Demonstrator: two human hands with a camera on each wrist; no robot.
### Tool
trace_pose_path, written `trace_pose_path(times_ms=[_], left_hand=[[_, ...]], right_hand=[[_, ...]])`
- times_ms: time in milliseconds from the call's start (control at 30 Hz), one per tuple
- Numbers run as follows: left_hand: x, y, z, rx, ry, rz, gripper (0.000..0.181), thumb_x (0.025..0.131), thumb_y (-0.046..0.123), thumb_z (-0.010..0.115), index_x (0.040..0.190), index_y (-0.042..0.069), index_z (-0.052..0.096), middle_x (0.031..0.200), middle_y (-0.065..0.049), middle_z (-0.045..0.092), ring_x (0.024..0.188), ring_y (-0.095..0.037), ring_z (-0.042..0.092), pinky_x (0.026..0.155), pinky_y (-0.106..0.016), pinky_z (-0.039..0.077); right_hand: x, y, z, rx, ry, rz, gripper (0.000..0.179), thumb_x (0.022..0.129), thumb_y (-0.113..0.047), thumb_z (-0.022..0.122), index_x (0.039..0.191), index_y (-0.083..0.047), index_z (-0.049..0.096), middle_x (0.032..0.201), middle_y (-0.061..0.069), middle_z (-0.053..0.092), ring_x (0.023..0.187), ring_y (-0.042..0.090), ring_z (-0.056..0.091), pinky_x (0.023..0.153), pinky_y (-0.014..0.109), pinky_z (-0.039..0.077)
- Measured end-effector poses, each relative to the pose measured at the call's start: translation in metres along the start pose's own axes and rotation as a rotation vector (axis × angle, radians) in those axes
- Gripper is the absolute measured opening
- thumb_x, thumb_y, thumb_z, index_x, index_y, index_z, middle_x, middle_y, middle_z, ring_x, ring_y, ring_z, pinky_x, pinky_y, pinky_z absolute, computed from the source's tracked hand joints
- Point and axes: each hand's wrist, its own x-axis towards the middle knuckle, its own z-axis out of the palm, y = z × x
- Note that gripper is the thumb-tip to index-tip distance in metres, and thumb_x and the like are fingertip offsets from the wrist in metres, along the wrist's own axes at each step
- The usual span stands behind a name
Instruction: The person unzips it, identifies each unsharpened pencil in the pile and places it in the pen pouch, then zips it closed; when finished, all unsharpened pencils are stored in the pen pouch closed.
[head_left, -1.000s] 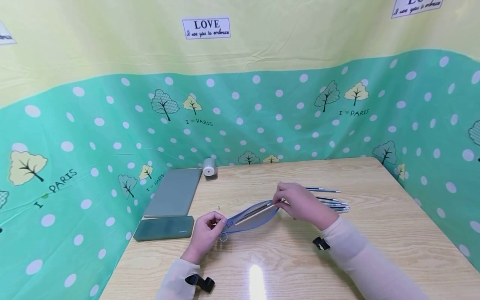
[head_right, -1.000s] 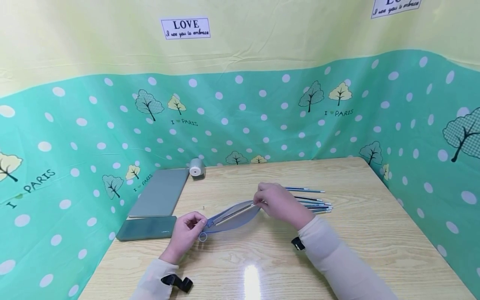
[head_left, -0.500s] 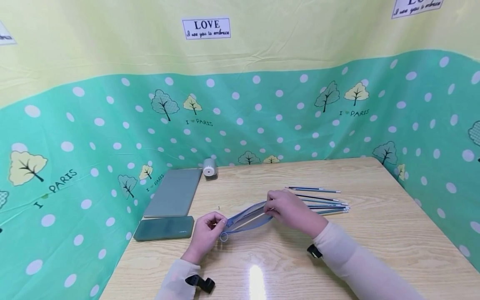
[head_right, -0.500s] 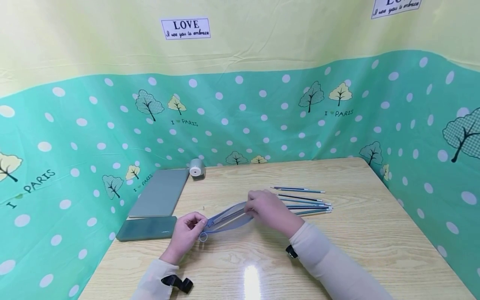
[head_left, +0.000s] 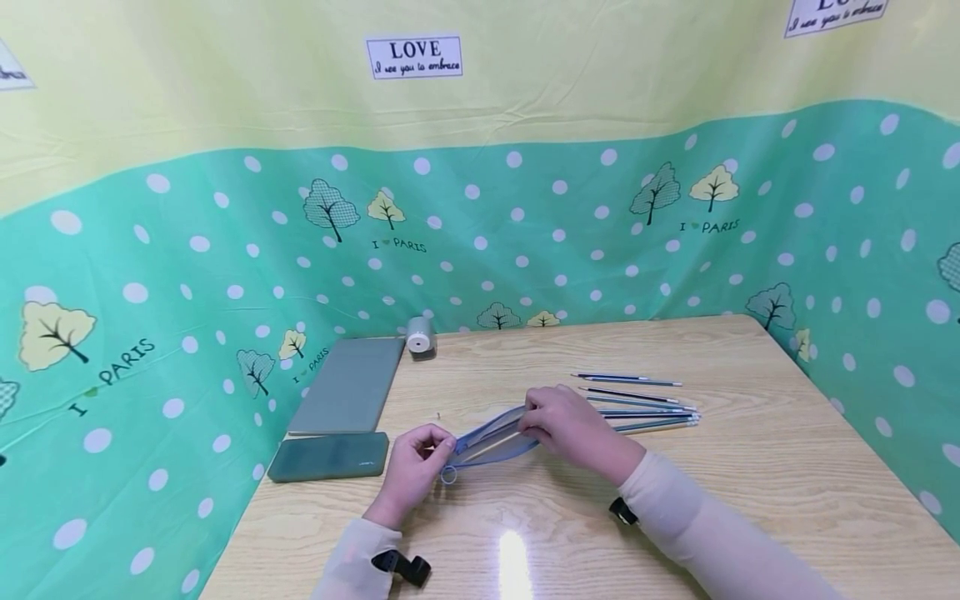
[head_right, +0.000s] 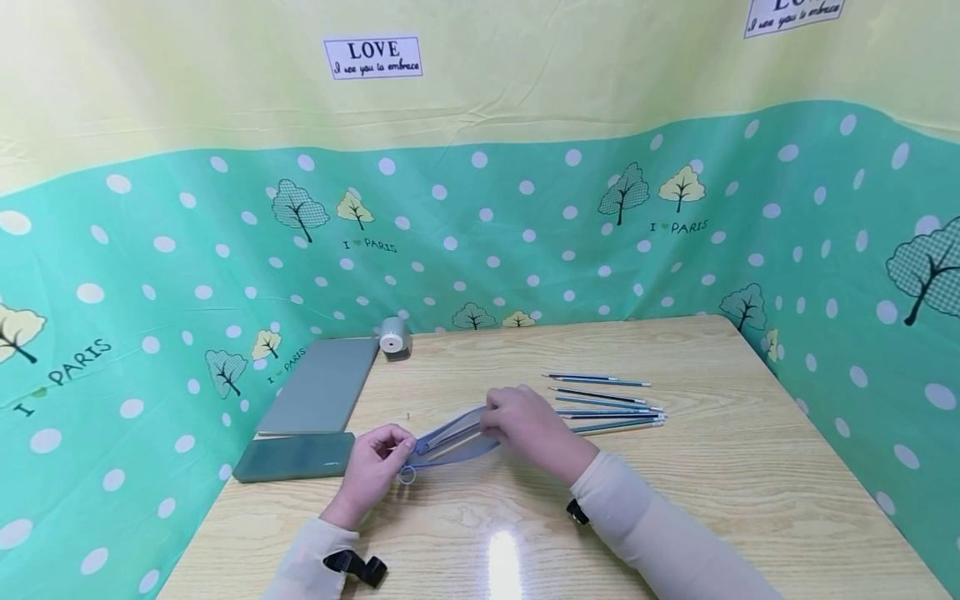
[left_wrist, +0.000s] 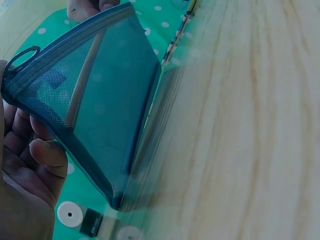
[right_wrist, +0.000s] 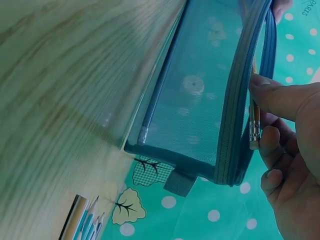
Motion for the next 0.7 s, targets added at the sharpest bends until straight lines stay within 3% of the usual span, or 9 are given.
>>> trace_pose_path(times_ms=[500, 700], left_hand=[[-0.0008, 0.0009, 0.0003, -0.023, -0.016, 0.038, 0.009, 0.098, 0.002, 0.071, 0.091, 0.006, 0.074, 0.080, -0.005, 0.066, 0.067, -0.008, 0.056, 0.058, -0.022, 0.046], [-0.0010, 0.0002, -0.0003, -0.018, -0.011, 0.027, 0.009, 0.098, 0.004, 0.072, 0.090, 0.007, 0.074, 0.080, -0.006, 0.066, 0.068, -0.008, 0.056, 0.058, -0.022, 0.046]], right_hand=[[0.0007, -0.0008, 0.0017, -0.022, 0.028, -0.011, 0.017, 0.081, -0.009, 0.091, 0.092, -0.020, 0.083, 0.090, -0.009, 0.061, 0.081, 0.010, 0.060, 0.066, 0.027, 0.042], [0.0000, 0.0005, 0.0010, -0.015, 0.021, 0.016, 0.019, 0.081, -0.008, 0.091, 0.092, -0.020, 0.083, 0.089, -0.010, 0.061, 0.080, 0.009, 0.059, 0.068, 0.027, 0.044]])
